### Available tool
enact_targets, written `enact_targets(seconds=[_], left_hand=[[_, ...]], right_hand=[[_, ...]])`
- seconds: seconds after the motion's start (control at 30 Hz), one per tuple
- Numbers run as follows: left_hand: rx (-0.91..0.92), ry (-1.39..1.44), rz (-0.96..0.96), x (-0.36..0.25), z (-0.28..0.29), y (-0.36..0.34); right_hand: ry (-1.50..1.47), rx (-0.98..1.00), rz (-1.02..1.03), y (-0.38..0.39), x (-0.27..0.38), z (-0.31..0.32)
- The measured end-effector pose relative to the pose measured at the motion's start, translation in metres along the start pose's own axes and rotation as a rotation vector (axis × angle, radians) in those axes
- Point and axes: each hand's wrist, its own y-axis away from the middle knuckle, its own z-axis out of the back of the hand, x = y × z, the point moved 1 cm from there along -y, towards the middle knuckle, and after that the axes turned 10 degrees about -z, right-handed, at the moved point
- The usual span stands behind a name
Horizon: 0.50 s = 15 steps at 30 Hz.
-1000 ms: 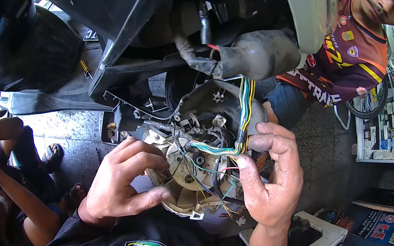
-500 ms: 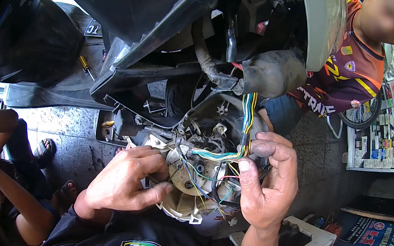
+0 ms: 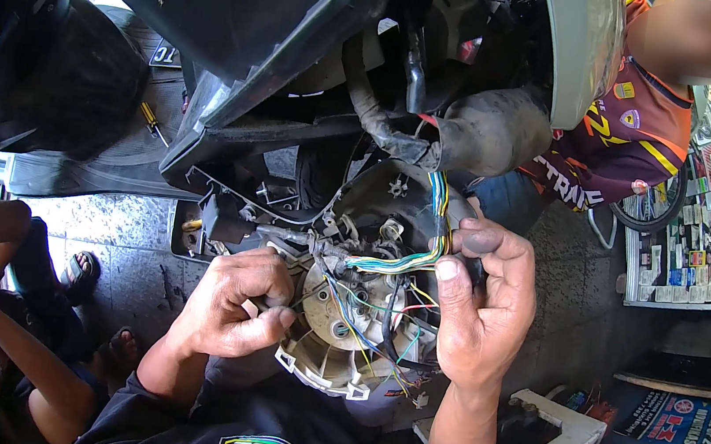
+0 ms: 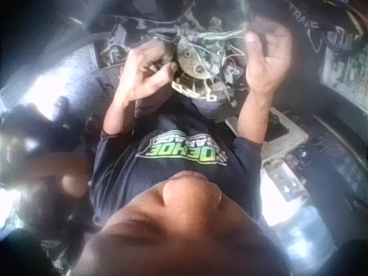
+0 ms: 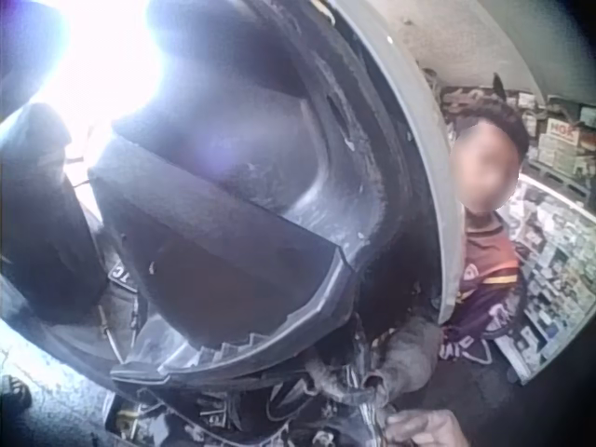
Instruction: The person works on motorcycle wiring, using a screwdriver, pliers, and scissors to manipulate and cut wires, before testing the lights.
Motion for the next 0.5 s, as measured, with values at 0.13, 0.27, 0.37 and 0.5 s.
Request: enact_targets(seconds=[0.13,0.27,0.37,0.5], left_hand=[[-0.010,0.083,0.029,0.001,0.004,0.000],[-0.085,0.112,0.047,0.006,0.002,0.003],[-0.169,0.157,0.088,0.009,-0.003,0.004],[-0.199,0.220,0.088,0.008,-0.008,0.003]], right_hand=[[0.033,0.038,-0.008,-0.002,0.003,0.007],[0.009,0.037,-0.048,-0.002,0.008,0.007],[0.178,0.071,0.139,-0.002,0.011,0.015],[0.409,-0.104,0.199,0.029,0.039,0.033]])
